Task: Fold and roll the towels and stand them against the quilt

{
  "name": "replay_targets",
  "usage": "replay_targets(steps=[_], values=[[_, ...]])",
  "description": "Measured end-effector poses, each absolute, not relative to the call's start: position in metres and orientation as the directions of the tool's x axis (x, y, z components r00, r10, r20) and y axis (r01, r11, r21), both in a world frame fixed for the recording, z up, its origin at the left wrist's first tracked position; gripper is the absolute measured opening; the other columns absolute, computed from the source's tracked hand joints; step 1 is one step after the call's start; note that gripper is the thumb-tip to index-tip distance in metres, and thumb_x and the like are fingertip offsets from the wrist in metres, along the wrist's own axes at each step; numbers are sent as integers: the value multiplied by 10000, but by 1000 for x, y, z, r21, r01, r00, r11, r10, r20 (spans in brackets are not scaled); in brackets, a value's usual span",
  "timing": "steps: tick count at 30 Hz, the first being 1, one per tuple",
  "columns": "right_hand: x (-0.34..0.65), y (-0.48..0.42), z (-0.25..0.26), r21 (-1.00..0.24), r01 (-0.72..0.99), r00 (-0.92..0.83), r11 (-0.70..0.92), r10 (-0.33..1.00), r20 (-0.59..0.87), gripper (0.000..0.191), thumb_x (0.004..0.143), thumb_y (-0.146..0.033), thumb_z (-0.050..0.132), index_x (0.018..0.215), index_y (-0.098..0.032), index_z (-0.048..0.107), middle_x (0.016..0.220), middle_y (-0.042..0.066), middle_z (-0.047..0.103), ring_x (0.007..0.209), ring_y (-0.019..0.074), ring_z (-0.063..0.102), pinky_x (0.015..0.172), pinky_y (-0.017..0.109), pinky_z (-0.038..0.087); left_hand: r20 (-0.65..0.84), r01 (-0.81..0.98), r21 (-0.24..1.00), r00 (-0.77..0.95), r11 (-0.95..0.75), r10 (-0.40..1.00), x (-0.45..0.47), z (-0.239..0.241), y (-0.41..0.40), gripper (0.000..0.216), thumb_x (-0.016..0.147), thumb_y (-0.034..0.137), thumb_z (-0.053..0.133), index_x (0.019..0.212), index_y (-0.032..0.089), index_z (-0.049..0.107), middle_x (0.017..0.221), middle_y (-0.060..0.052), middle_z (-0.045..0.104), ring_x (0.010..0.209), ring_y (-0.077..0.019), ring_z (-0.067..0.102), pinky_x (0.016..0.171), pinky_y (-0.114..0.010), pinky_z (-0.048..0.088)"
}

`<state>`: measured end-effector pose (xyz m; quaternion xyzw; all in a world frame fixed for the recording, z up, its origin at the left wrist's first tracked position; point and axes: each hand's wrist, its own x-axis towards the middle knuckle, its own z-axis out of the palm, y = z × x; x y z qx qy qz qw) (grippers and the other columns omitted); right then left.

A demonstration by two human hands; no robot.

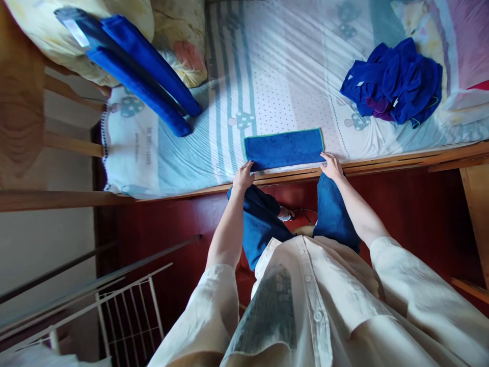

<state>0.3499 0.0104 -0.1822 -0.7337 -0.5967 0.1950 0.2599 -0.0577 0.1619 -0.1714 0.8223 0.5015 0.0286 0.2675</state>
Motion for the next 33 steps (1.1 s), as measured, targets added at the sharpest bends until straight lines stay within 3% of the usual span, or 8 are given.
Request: replay_targets(steps=[5,11,15,20,27,33], values=[[353,18,-196,-605,781,219,-156,975,32,544,833,-21,566,1347,-150,687,1431,110,659,1360,261,571,1243,471,435,-194,817,378,530,-436,825,-53,-176,162,602,853,46,480,1447,80,574,1515,-212,565,1468,-320,481,1234,-491,364],[355,20,-196,-630,761,222,-157,975,26,497,874,-6,508,1283,-184,729,1379,97,689,1341,261,580,1232,468,437,-177,825,365,517,-432,837,-50,-174,164,516,891,51,410,1333,138,663,1434,-188,640,1401,-304,555,1187,-483,401],[352,14,-185,-619,762,266,-189,963,33,475,885,-9,479,1236,-194,739,1292,107,714,1255,267,635,1173,446,484,-195,861,283,482,-422,854,-47,-161,161,457,905,58,397,1225,136,712,1286,-192,720,1252,-307,658,1082,-425,474],[344,4,-169,-595,773,296,-222,955,28,394,901,-60,480,1192,-182,716,1158,142,721,1181,306,641,1092,491,519,-225,911,189,403,-366,887,-48,-143,151,470,876,60,426,1231,119,729,1104,-204,759,1072,-338,720,961,-423,521],[342,0,-167,-597,759,324,-259,946,1,349,916,-110,478,1176,-194,695,1142,146,712,1137,311,647,1065,488,524,-202,902,315,369,-296,907,-60,-140,142,473,866,76,460,1252,149,725,1141,-170,761,1091,-313,711,979,-402,537],[350,4,-176,-655,703,349,-276,937,-20,349,873,-121,525,1146,-209,724,1163,112,733,1135,290,662,1063,477,541,-155,828,476,411,-297,898,-68,-150,151,378,862,103,506,1158,173,731,1139,-121,757,1139,-258,677,1069,-386,515]])
